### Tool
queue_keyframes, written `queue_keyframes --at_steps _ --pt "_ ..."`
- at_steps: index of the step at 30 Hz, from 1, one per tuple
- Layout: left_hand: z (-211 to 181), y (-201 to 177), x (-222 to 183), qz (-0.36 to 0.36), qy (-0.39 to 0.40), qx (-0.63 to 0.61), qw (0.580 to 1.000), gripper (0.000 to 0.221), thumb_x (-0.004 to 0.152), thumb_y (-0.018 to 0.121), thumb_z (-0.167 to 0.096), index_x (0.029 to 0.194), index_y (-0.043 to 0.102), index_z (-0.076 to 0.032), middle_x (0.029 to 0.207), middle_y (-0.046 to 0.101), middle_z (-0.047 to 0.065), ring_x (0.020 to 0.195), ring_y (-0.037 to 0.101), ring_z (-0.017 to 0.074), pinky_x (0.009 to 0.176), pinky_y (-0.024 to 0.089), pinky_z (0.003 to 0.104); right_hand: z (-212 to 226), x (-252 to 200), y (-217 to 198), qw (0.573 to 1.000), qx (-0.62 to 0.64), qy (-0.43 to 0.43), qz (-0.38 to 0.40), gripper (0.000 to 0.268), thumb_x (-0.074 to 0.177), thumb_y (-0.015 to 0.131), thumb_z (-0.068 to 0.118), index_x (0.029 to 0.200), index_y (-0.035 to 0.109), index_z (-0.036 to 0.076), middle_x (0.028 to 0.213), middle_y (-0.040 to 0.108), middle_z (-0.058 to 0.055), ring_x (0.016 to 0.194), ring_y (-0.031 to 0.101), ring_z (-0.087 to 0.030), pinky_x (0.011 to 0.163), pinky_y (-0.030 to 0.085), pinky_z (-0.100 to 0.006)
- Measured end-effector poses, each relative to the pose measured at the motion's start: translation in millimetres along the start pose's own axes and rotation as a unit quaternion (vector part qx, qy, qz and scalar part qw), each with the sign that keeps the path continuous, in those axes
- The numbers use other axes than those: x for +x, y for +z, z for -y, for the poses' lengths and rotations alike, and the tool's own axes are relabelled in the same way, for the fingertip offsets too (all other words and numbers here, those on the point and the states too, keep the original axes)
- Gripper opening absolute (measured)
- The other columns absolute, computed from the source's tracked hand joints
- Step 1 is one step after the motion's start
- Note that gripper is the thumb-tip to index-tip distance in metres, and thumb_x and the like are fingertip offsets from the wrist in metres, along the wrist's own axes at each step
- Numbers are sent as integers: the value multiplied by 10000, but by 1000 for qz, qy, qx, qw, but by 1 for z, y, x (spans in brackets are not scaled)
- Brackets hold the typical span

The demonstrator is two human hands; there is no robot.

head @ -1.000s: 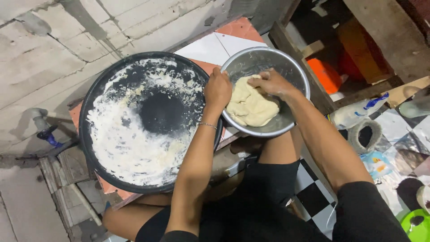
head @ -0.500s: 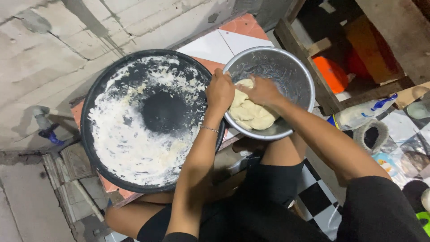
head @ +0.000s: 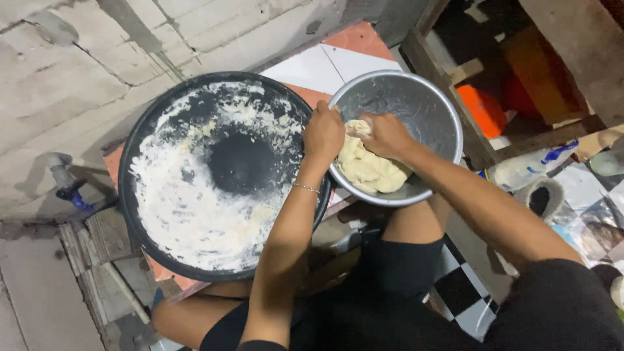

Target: Kneading a large batch of dough by hand in a metal bowl and adding flour.

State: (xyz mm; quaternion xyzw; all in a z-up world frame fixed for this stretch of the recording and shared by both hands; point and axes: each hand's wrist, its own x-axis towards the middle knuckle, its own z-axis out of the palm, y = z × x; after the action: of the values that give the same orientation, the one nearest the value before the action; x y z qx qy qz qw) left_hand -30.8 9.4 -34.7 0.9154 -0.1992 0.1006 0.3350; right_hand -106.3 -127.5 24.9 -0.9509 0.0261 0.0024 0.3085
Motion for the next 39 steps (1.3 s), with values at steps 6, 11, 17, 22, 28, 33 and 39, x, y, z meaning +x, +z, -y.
queue_keyframes --at_steps 6,11,17,22,28,33,39 --pt "-2 -7 3 23 26 -13 999 339 1068 425 -261 1015 597 26 737 658 174 613 730 370 405 573 430 79 -18 -80 978 30 152 141 912 1058 188 617 786 744 -53 924 727 -343 1094 655 -539 1078 391 -657" --pt "-6 -6 11 14 28 -21 999 294 1057 448 -215 1001 595 33 718 651 178 614 732 362 408 574 409 -11 43 -21 972 56 120 194 704 971 467 546 1027 744 -99 1185 675 -364 1204 572 -568 1073 403 -654" --pt "-10 -25 6 97 -7 -46 994 349 1069 395 -245 1087 575 54 816 677 248 736 738 435 524 605 509 -8 31 -23 952 86 64 286 650 990 461 535 773 737 -12 855 731 -210 861 666 -399 854 505 -523" --pt "-7 -23 11 149 -38 -48 987 393 1083 336 -302 1146 542 26 890 689 252 801 739 459 610 609 557 66 -9 -88 939 98 146 296 686 1012 397 493 761 702 -68 875 714 -267 881 645 -406 889 469 -558" --pt "-16 -22 16 109 -23 -51 992 364 1078 346 -255 1077 567 34 802 674 229 692 732 442 525 600 523 -11 -1 -31 985 8 65 163 399 981 618 422 796 815 129 725 767 -96 841 750 -346 767 540 -438" --pt "-18 -22 18 66 32 7 997 315 1075 383 -236 1040 570 16 749 654 182 643 736 390 510 607 505 -12 -18 -23 954 -178 -77 228 495 1074 356 470 1282 617 103 1171 719 -210 1174 650 -419 1020 427 -570" --pt "-20 -34 35 214 -50 -109 969 356 1074 340 -258 1258 487 9 1036 677 206 731 686 449 601 508 596 -44 -34 -17 948 -214 -198 126 395 1000 474 436 1123 631 96 920 693 -121 859 654 -364 848 487 -496"
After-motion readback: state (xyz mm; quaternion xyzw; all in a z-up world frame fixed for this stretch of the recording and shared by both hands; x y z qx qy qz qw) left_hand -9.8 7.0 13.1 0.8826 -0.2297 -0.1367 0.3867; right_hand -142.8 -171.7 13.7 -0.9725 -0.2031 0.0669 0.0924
